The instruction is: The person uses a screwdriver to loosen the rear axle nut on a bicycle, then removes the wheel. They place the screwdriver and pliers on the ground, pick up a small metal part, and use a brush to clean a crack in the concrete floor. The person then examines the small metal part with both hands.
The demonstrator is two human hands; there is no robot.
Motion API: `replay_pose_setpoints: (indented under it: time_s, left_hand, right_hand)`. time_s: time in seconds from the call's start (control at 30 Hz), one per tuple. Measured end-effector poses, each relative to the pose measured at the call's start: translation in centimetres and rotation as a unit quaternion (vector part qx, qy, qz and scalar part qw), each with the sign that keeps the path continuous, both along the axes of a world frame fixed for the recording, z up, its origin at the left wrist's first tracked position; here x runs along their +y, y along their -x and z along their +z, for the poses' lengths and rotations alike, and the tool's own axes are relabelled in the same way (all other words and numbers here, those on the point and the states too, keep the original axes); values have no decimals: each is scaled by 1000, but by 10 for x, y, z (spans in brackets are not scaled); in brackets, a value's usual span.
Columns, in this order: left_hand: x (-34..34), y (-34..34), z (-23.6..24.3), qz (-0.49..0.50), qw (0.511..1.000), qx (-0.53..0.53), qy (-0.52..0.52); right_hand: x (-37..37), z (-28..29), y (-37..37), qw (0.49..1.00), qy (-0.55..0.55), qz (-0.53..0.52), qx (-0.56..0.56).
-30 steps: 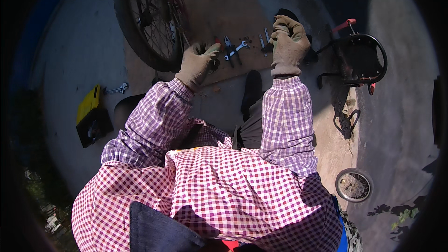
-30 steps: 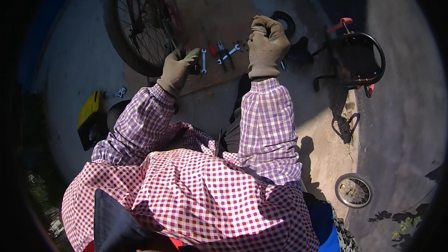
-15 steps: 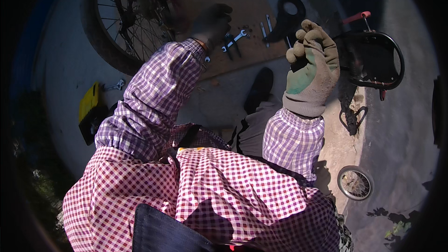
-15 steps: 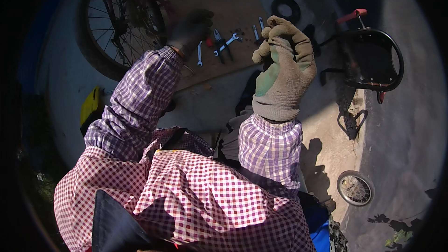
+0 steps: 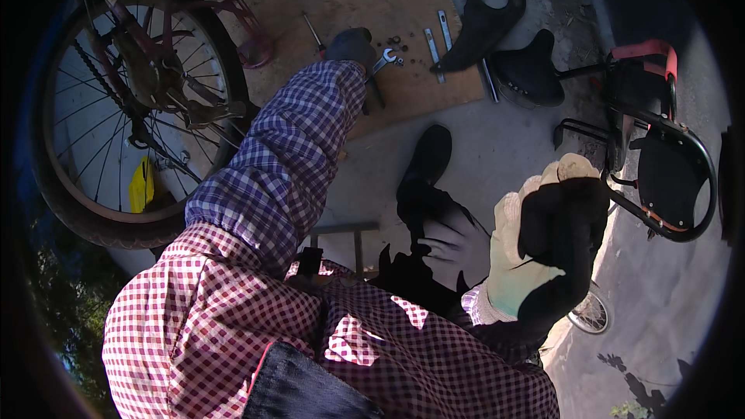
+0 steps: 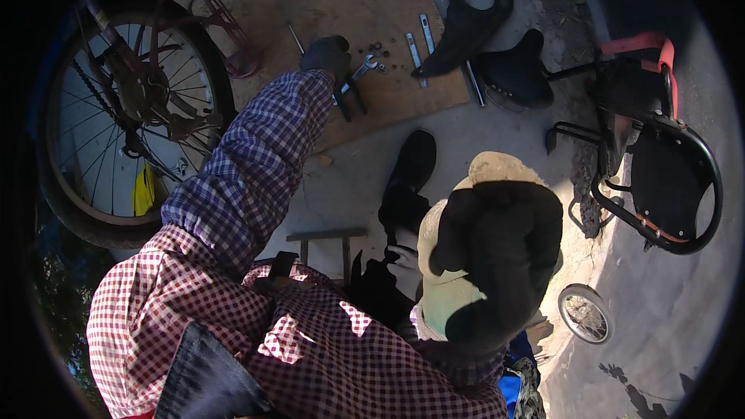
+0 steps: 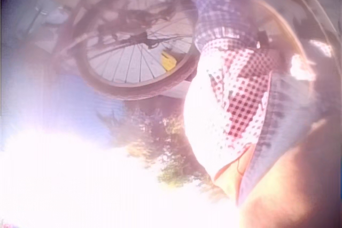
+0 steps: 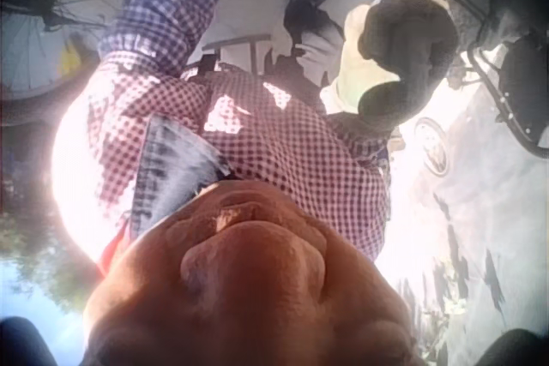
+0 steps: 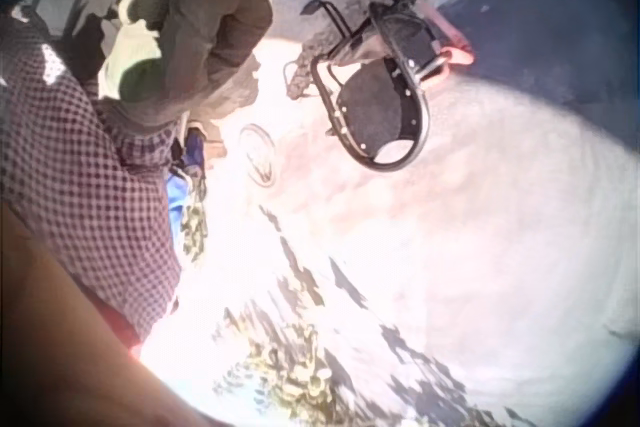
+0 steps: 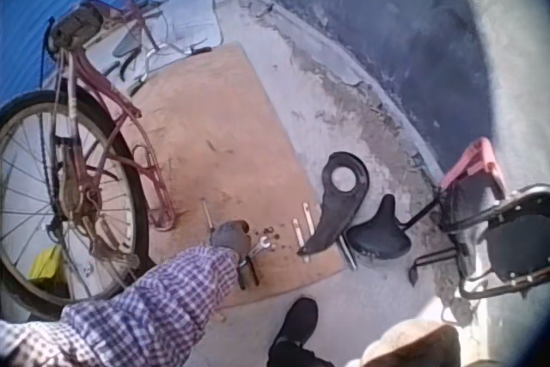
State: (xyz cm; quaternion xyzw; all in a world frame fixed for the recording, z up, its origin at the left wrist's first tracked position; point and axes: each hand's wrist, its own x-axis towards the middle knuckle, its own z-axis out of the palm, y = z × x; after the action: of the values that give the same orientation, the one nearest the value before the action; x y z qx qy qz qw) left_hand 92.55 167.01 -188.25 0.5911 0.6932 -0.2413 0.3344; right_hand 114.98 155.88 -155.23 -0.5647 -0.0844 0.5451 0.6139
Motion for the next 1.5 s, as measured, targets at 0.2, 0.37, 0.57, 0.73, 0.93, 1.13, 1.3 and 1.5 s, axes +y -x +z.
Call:
replay_pose_setpoints:
  time_s: [0.2,0.37,0.57,0.73,0.93,1.13,1.3,1.5]
  left_hand:
    - [-6,7,11,14,998,43,-41]
    - [-3,3,10,-13,995,29,-98]
    - [-6,-2,10,-18,987,20,-156]
    - [-5,-5,18,-48,984,33,-169]
    - [-7,-7,20,-103,978,41,-177]
    - [-9,1,8,-122,980,69,-139]
    - [-7,0,11,-118,979,79,-149]
    - [-4,-6,15,-88,985,81,-124]
  right_hand:
    - [2,25,3,999,-10,31,-15]
    - [0,35,9,997,53,-14,-60]
    - [-4,36,1,996,-3,-31,78]
    - [0,35,-4,995,-19,6,100]
    - [-3,32,-6,995,-15,21,93]
    - [-8,19,-3,995,-11,7,99]
    - [-12,32,-5,992,-41,52,105]
    - [-16,35,-5,993,-37,49,105]
